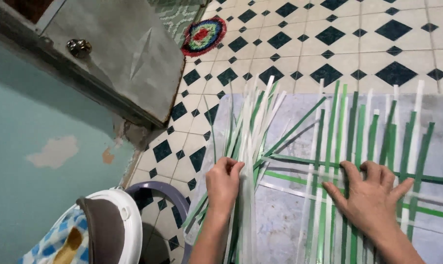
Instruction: Weaving green and white plastic strips together on a flat surface to create a patterned mat.
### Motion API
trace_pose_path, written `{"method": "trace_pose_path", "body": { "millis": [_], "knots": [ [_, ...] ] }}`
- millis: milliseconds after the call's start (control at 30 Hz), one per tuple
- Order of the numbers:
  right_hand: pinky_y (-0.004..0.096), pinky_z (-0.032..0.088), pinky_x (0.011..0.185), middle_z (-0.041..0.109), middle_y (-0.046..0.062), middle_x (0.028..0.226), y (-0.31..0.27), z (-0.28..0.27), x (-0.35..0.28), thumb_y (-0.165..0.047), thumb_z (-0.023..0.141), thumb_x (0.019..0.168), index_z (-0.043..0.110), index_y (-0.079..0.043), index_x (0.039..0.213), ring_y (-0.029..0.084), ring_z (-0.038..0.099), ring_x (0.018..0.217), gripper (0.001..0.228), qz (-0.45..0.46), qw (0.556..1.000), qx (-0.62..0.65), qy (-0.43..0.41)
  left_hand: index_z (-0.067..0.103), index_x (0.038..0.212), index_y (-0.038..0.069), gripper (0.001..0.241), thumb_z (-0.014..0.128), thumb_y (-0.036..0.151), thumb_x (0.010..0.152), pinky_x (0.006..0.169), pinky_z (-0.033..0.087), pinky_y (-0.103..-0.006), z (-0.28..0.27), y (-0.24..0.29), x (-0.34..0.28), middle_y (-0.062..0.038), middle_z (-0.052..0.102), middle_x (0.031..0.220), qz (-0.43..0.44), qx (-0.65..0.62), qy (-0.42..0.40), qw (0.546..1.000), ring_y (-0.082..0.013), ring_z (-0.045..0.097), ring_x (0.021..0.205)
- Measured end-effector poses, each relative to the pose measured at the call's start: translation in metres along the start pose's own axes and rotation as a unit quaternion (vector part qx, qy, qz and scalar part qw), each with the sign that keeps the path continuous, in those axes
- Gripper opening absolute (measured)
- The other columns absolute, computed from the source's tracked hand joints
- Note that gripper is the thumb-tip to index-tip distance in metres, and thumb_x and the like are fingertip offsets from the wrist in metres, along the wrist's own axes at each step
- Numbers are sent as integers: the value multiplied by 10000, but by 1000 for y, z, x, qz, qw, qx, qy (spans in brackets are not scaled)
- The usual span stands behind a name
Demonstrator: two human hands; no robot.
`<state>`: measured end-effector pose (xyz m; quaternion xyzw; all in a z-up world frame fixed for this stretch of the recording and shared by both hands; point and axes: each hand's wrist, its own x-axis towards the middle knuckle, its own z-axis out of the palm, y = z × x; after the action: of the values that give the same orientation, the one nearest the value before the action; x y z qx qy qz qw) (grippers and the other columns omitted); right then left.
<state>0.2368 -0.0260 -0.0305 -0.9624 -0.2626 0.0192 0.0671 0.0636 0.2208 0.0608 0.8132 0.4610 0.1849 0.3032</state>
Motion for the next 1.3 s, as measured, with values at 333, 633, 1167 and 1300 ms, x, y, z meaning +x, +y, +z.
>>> {"method": "trace_pose_path", "body": {
  "millis": [333,633,1167,1300],
  "knots": [
    [658,281,1006,521,156,1115,-5,-37,0,-429,606,881,628,-154,1158,381,459,1117,391,-108,945,169,260,765,865,29,96,737,84,791,422,481,-282,63,95,-24,-91,714,681,-33,-300,-158,940,-135,624,593],
    [252,469,697,612,29,778,44,-44,10,-159,581,927,657,-49,861,126,581,734,149,-9,741,661,118,717,828,116,48,697,160,830,693,578,-240,139,160,-61,-21,744,783,89,-236,-286,924,-112,692,723],
    [388,578,748,785,130,861,-84,-77,-9,-199,649,821,772,-83,922,278,735,793,197,-124,880,407,-211,651,999,152,210,696,269,831,706,551,-415,4,-24,-8,-56,742,852,35,87,-66,993,-274,720,799],
    [413,573,674,745,138,683,-155,-82,-19,-268,632,847,710,-57,870,306,737,687,227,-126,884,328,-307,661,1012,137,320,775,319,775,737,557,-441,13,-28,-13,-44,668,896,40,130,-70,988,-304,692,876]
  ]
}}
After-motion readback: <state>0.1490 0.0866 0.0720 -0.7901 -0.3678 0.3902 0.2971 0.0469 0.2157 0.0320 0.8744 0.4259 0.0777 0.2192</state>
